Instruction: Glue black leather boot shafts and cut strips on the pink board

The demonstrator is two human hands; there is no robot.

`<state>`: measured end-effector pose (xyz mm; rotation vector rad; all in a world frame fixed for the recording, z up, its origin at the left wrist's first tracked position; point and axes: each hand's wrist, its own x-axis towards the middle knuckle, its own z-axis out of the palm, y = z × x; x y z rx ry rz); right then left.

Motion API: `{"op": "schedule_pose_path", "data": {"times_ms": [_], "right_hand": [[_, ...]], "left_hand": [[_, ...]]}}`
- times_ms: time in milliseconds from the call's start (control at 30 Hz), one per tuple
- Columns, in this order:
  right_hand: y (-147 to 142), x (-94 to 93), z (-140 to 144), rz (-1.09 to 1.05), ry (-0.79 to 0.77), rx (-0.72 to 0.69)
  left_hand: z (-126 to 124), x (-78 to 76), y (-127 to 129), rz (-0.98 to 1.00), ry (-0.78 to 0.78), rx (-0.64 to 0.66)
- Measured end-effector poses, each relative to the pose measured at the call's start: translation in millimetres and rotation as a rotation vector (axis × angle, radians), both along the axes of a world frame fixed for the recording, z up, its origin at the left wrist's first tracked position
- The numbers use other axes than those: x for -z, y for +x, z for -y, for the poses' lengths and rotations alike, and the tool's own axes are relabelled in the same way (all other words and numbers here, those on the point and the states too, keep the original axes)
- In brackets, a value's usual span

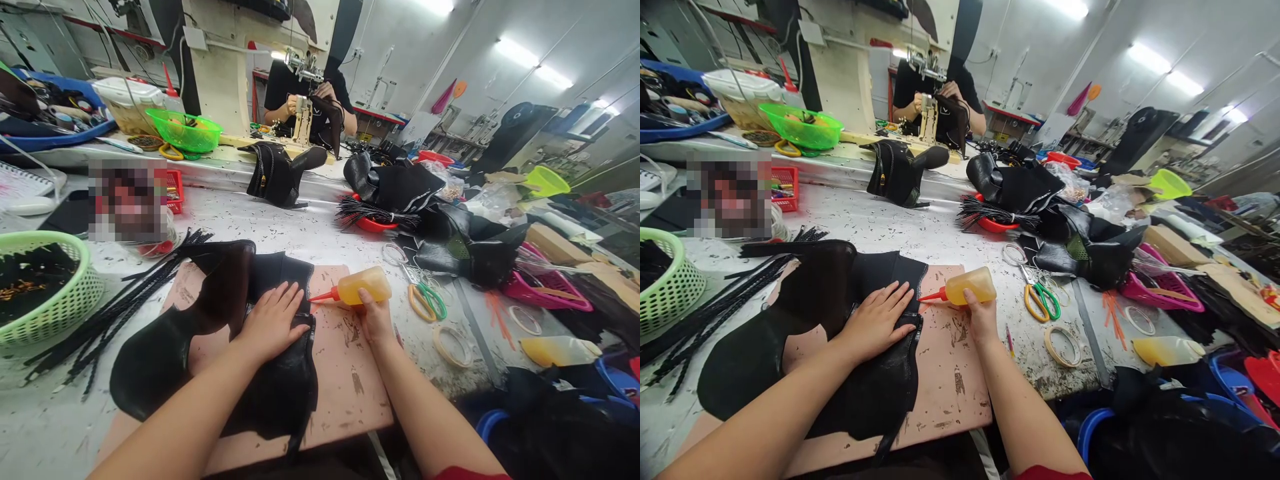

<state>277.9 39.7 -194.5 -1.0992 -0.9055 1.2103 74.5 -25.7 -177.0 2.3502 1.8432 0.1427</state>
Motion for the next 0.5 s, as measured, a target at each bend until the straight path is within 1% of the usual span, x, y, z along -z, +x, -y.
{"op": "schedule_pose_path", "data": {"times_ms": [267, 500], "right_hand": [[3.4, -0.5, 15.1, 0.000, -0.012, 0.018], [5.1, -2.1, 21.3, 0.022, 0.009, -0.002]], "left_hand": [[-0.5, -0.4, 0.1, -0.004, -0.004, 0.014], [-0.1, -1.4, 0.8, -0.008, -0.001, 0.009]]}}
